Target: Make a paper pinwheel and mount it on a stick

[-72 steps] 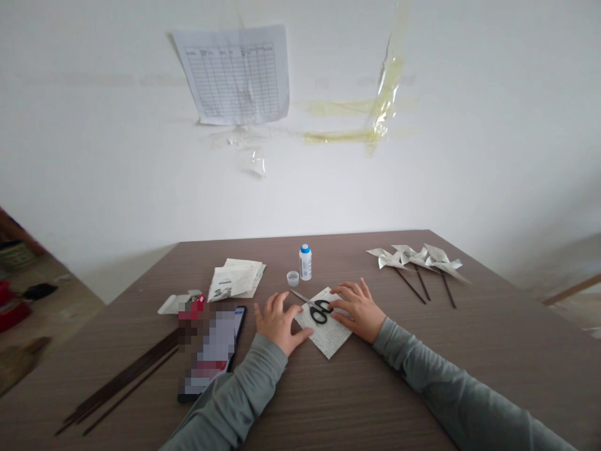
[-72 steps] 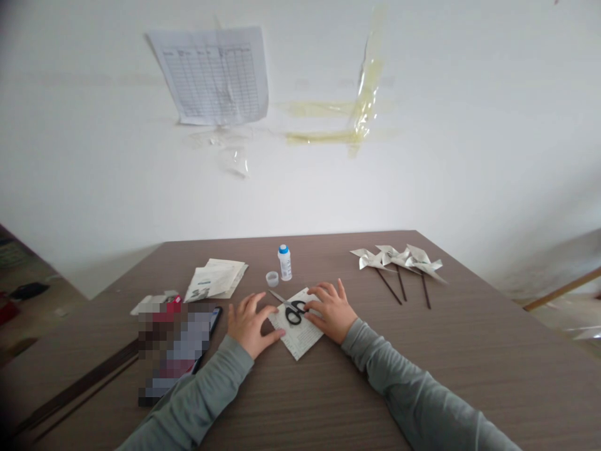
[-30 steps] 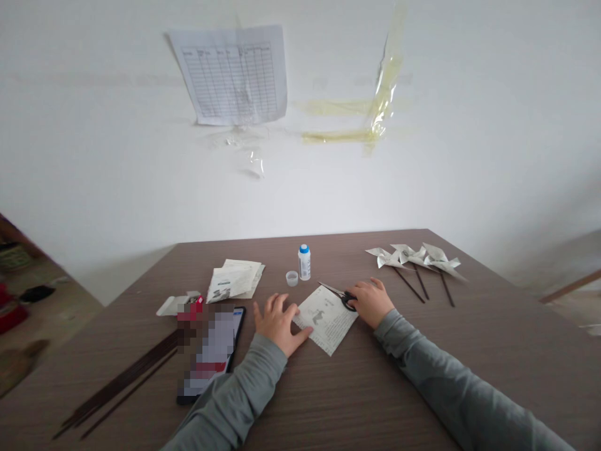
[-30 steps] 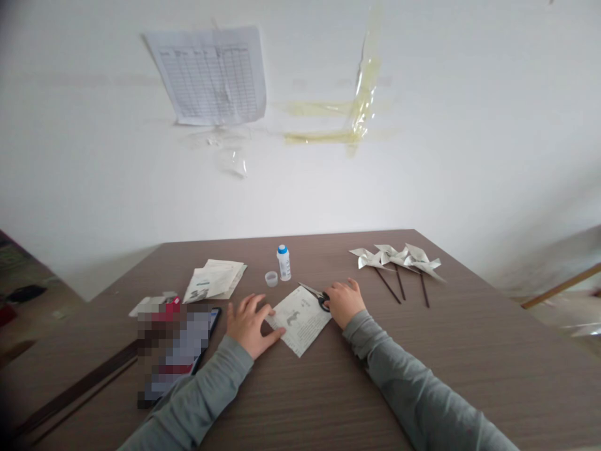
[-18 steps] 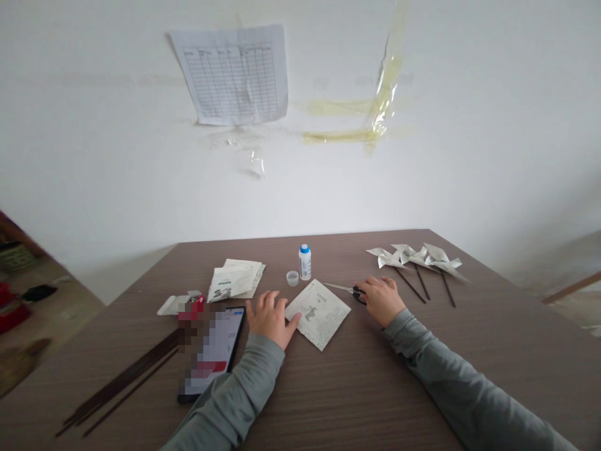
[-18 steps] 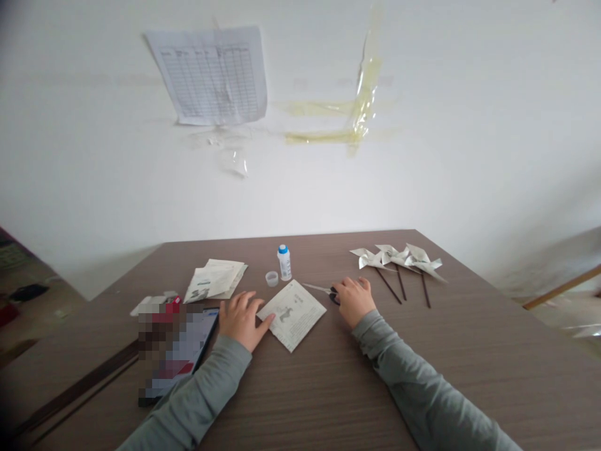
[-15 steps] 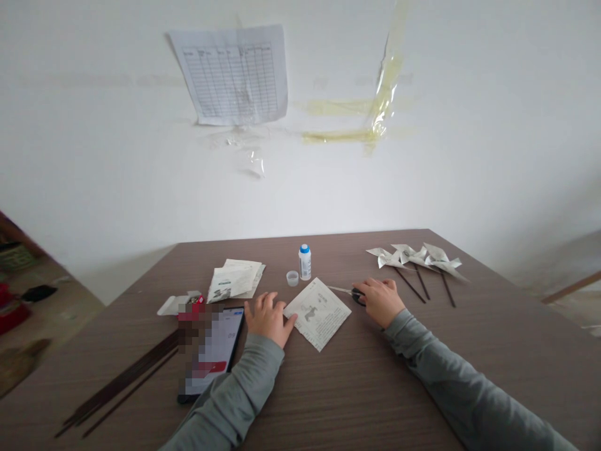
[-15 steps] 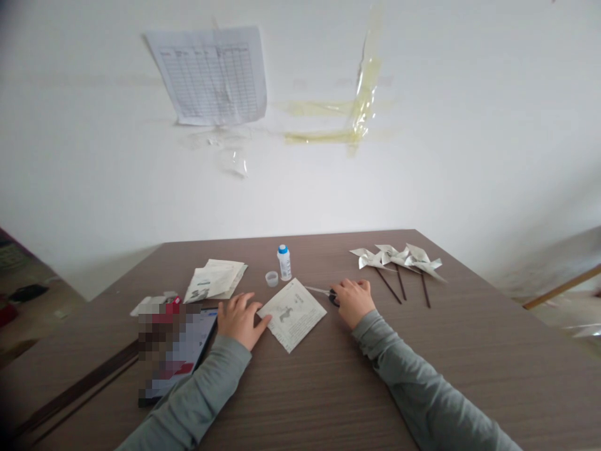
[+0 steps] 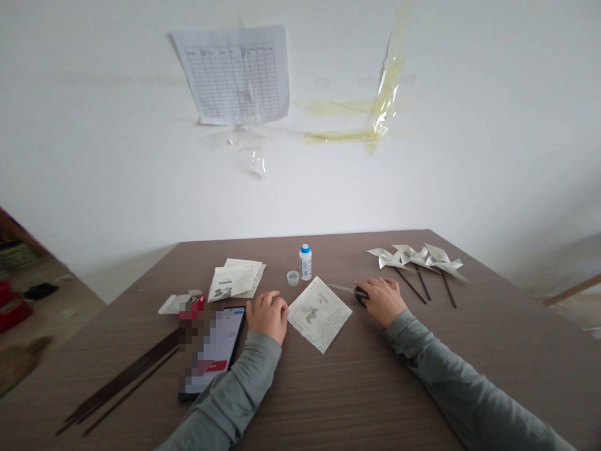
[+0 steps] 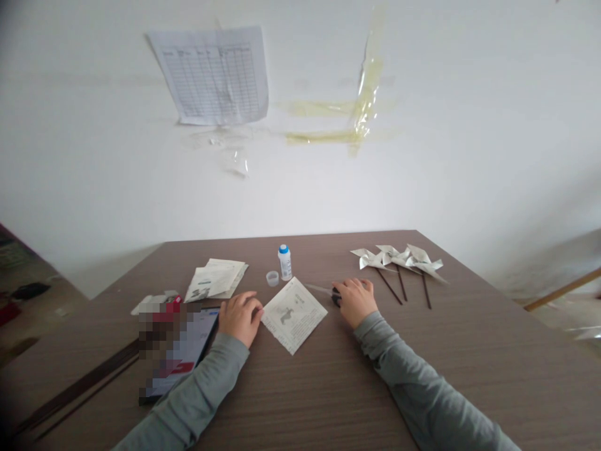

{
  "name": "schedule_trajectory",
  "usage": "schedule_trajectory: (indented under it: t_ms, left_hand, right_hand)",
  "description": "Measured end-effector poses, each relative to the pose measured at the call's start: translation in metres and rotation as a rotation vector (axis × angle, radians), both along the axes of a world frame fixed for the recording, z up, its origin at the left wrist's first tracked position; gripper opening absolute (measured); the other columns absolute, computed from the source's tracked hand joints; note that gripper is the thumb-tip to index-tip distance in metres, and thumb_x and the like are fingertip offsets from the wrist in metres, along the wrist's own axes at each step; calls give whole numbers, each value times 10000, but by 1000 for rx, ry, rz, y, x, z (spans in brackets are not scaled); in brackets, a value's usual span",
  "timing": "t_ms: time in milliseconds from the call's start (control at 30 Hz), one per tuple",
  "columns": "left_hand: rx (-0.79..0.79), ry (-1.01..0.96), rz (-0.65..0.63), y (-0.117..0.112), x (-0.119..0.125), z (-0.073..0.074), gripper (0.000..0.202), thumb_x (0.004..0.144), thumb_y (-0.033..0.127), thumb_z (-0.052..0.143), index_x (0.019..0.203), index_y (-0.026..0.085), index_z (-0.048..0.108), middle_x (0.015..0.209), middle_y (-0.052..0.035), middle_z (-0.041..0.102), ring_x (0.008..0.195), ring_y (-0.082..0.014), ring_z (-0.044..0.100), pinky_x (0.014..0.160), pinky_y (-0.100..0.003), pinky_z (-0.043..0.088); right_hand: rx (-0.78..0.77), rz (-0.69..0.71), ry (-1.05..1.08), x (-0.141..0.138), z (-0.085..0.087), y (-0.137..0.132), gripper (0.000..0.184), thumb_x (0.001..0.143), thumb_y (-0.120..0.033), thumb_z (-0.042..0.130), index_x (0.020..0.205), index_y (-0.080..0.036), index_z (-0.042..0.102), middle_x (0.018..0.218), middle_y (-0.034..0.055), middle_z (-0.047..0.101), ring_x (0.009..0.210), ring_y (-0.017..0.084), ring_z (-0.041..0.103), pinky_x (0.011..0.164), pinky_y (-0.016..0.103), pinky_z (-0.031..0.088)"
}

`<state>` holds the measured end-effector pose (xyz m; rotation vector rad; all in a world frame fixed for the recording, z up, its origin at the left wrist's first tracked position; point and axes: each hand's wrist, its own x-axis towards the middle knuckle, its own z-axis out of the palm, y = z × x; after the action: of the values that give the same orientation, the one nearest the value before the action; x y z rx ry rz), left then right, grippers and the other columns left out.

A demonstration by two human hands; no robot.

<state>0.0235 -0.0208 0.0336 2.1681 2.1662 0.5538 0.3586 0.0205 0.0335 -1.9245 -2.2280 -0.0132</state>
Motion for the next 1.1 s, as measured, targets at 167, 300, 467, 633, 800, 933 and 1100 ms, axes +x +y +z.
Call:
schedule_trajectory:
  t_ms: [167, 300, 467, 633, 800, 933, 1100]
  left_hand:
    - [16, -21, -4, 3, -3, -1, 361, 1194, 135, 632, 1147, 277, 961, 1710, -160, 871, 1596, -414, 788, 1434, -722, 530]
    - [27, -29, 1, 4, -5, -2, 353, 1195, 134, 641, 1147, 282, 958, 1709, -152, 877, 1599, -408, 794, 1415, -699, 538]
    - [51, -42, -3, 4, -5, -2, 345, 1201, 160, 658, 1133, 291, 970, 1683, -142, 885, 1595, -403, 797, 1392, -661, 555]
    - [96, -74, -32, 4, -5, -1, 338, 1189, 149, 680, 1109, 294, 975, 1625, -144, 907, 1549, -394, 820, 1354, -629, 582]
    - [95, -85, -34, 4, -5, -2, 329, 1191, 150, 693, 1114, 292, 980, 1632, -151, 909, 1566, -397, 820, 1371, -648, 577]
    - [84, -74, -26, 4, -4, -2, 340, 1195, 153, 686, 1130, 300, 986, 1614, -141, 914, 1571, -391, 820, 1389, -648, 569]
    - [115, -84, -30, 5, -5, -4, 300, 1184, 166, 722, 1121, 310, 978, 1557, -118, 936, 1523, -365, 833, 1341, -570, 588]
  right_hand:
    - [89, -6, 114, 3, -4, 2, 404, 1115, -188, 708, 1389, -306, 982, 1374, 122, 1007, 1308, 357, 904, 1324, 558, 534]
    - [133, 18, 233, 2, -9, 3, 400, 1098, -260, 724, 1417, -304, 960, 1323, 122, 1019, 1256, 381, 938, 1351, 642, 540]
    - [113, 76, 273, -7, -13, -2, 454, 1072, -275, 736, 1476, -344, 932, 1363, 88, 1022, 1291, 361, 953, 1385, 702, 524]
    - [129, 125, 294, -16, -13, -5, 466, 1053, -218, 731, 1433, -369, 955, 1265, 54, 1032, 1218, 337, 970, 1365, 632, 558]
    - [86, 135, 349, -19, -14, -5, 467, 1050, -219, 735, 1429, -360, 968, 1271, 56, 1030, 1259, 344, 963, 1382, 618, 566]
    - [29, 126, 373, -20, -14, -5, 515, 1014, -174, 734, 1434, -352, 972, 1181, 38, 1015, 1215, 328, 965, 1446, 660, 519]
    - [39, 116, 413, -19, -14, -3, 497, 967, -180, 749, 1382, -333, 976, 1034, 8, 967, 1078, 308, 960, 1459, 683, 514]
